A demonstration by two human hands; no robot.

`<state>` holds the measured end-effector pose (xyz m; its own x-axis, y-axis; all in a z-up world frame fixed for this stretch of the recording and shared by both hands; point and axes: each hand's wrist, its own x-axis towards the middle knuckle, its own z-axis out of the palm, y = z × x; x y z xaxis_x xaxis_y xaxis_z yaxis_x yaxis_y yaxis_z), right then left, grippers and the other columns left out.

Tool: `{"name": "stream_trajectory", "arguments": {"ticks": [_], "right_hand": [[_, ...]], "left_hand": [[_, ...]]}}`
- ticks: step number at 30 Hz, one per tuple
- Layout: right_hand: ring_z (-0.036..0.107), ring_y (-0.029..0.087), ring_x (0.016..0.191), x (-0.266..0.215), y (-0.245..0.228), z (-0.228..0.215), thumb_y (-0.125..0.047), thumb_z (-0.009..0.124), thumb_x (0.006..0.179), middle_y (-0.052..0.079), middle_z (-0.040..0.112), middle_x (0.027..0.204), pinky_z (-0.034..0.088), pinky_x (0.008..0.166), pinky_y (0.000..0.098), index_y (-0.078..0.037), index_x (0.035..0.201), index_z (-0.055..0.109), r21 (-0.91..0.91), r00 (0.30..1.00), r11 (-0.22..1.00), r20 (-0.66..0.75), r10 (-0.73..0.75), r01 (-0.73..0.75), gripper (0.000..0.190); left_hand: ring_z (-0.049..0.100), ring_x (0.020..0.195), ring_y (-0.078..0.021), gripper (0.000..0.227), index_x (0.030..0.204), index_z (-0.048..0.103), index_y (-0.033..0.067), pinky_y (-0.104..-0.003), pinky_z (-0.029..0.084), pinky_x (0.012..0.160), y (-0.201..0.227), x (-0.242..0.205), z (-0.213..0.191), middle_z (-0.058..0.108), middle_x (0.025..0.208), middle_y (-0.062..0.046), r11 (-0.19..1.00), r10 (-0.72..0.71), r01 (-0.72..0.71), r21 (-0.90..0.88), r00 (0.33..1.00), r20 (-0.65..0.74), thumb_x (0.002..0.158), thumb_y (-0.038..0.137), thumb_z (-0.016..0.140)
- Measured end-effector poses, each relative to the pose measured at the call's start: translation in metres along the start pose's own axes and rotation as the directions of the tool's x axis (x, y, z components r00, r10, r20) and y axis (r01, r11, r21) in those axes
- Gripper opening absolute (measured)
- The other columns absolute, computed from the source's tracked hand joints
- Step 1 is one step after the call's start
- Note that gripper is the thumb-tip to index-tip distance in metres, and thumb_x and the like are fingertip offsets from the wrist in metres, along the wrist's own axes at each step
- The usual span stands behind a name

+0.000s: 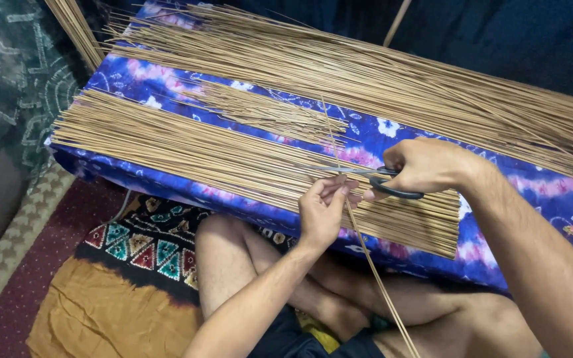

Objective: A person is sorting and trimming thin wooden rods on a table to prepare them for bundling.

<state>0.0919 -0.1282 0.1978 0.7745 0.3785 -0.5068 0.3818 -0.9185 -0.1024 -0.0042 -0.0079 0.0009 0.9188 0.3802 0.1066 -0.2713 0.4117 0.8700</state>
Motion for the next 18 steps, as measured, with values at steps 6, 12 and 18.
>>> {"name": "stream_trajectory", "arguments": {"ticks": [6, 12, 18], "right_hand": [[0.074, 0.035, 0.080, -0.0075, -0.0063, -0.0044, -0.070, 0.082, 0.062, 0.015, 0.071, 0.066, 0.052, 0.080, 0.0419, -0.008, 0.074, 0.070, -0.016, 1.000, 1.000, 0.023, 0.014, -0.013, 0.064], [0.077, 0.035, 0.088, -0.0097, -0.0082, -0.0023, -0.076, 0.078, 0.064, 0.013, 0.077, 0.074, 0.054, 0.084, 0.0445, -0.014, 0.080, 0.077, -0.097, 0.999, 0.994, -0.027, 0.039, -0.041, 0.064], [0.075, 0.037, 0.101, -0.0092, -0.0088, -0.0056, -0.082, 0.074, 0.062, 0.016, 0.078, 0.087, 0.054, 0.092, 0.0479, -0.015, 0.094, 0.080, -0.195, 0.997, 0.979, -0.041, 0.061, -0.068, 0.074]], "left_hand": [[0.078, 0.084, -0.0294, 0.019, 0.117, 0.065, -0.0057, -0.036, 0.068, 0.068, 0.0014, 0.0000, 0.0010, 0.076, 0.108, -0.027, 1.000, -0.006, 0.006, 0.000, 1.000, -0.003, 0.098, -0.005, 0.062], [0.078, 0.084, -0.0297, 0.020, 0.117, 0.065, -0.0062, -0.037, 0.068, 0.068, -0.0038, 0.0008, -0.0008, 0.076, 0.108, -0.027, 1.000, -0.009, 0.009, 0.014, 1.000, -0.019, 0.097, -0.006, 0.063], [0.078, 0.084, -0.0287, 0.020, 0.117, 0.066, -0.0039, -0.037, 0.068, 0.069, -0.0072, 0.0008, 0.0004, 0.076, 0.107, -0.025, 1.000, 0.002, -0.002, 0.029, 1.000, -0.005, 0.098, -0.006, 0.061]]}}
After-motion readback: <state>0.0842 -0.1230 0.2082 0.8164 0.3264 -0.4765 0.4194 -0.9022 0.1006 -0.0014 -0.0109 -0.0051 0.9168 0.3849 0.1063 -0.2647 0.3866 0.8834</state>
